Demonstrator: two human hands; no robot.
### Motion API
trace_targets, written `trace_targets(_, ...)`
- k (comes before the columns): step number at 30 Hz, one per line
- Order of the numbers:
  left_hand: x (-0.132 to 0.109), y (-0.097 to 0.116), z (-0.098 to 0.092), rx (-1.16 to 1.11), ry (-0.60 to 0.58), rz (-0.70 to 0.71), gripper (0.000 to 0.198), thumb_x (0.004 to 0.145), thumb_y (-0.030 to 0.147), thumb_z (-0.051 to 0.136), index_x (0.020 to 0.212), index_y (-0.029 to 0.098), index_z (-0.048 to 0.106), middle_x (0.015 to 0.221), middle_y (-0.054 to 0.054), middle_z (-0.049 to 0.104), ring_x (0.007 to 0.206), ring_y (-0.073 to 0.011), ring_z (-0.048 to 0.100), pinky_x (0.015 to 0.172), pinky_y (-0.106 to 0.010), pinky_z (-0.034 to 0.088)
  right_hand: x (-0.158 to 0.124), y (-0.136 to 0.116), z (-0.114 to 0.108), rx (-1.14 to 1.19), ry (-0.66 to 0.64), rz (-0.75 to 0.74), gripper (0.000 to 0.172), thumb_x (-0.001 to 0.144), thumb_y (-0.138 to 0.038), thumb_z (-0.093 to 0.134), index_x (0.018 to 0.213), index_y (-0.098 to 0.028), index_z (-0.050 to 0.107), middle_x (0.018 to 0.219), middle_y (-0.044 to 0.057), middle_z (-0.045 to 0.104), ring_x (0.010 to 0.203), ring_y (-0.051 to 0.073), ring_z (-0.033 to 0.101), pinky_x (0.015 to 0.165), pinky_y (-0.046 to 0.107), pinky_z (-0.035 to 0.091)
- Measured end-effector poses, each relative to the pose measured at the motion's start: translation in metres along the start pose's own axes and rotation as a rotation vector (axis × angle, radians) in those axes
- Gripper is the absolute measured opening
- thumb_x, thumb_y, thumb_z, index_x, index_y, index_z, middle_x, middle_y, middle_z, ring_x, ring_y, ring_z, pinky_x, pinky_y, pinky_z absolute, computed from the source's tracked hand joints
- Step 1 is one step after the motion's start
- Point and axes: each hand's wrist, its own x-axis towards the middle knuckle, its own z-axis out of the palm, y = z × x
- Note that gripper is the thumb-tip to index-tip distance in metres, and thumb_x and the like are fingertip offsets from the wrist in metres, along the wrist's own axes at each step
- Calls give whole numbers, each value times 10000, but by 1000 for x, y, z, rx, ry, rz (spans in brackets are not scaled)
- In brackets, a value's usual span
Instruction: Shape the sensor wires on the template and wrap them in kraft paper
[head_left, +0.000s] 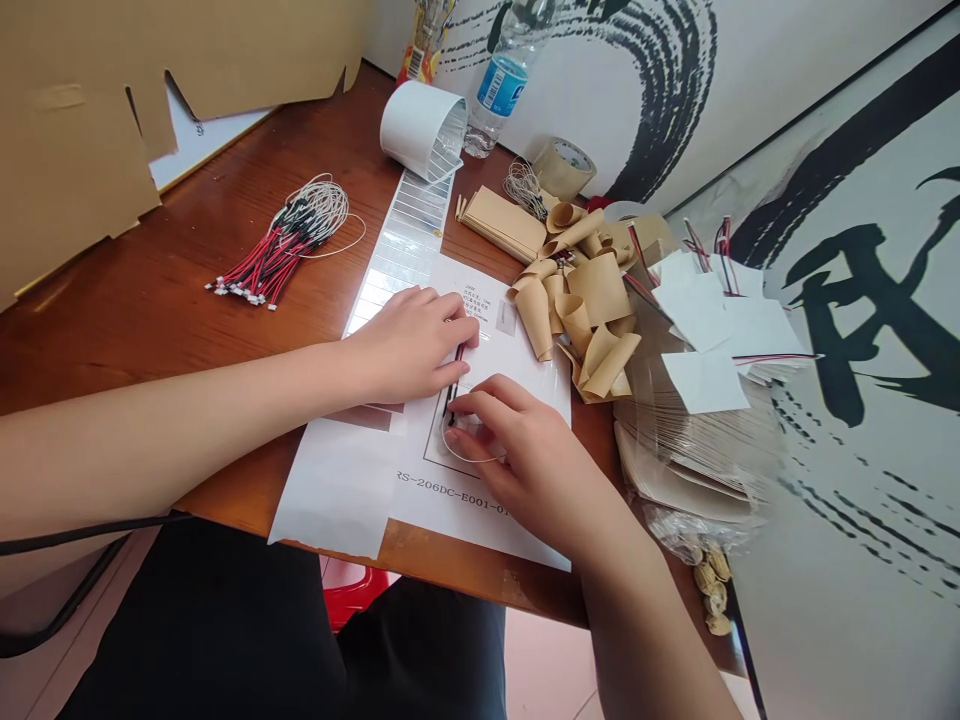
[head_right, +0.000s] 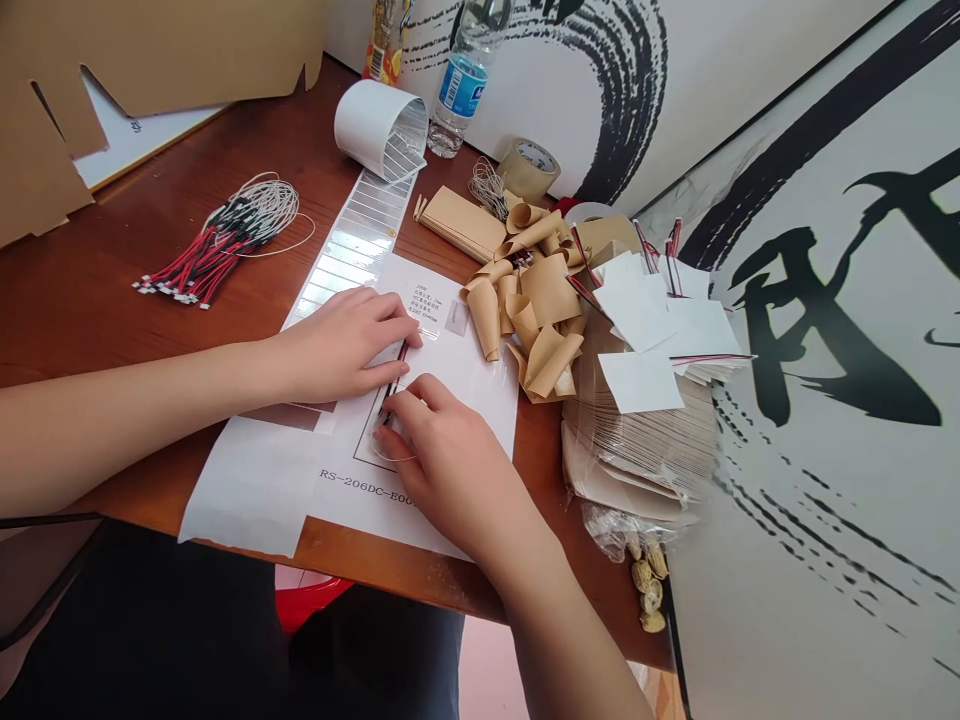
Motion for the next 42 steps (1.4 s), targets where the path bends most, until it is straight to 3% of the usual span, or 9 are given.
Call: trace_targets(42,1,1,-2,1,-14,-12,326,959,331,519,1194,180,687,1238,-128,630,1143,-317,556,1036,-473,404,3,1,2,37,31,23,96,984,-213,569,1008,-189,658,1043,59,625,713,148,632,686,324,524)
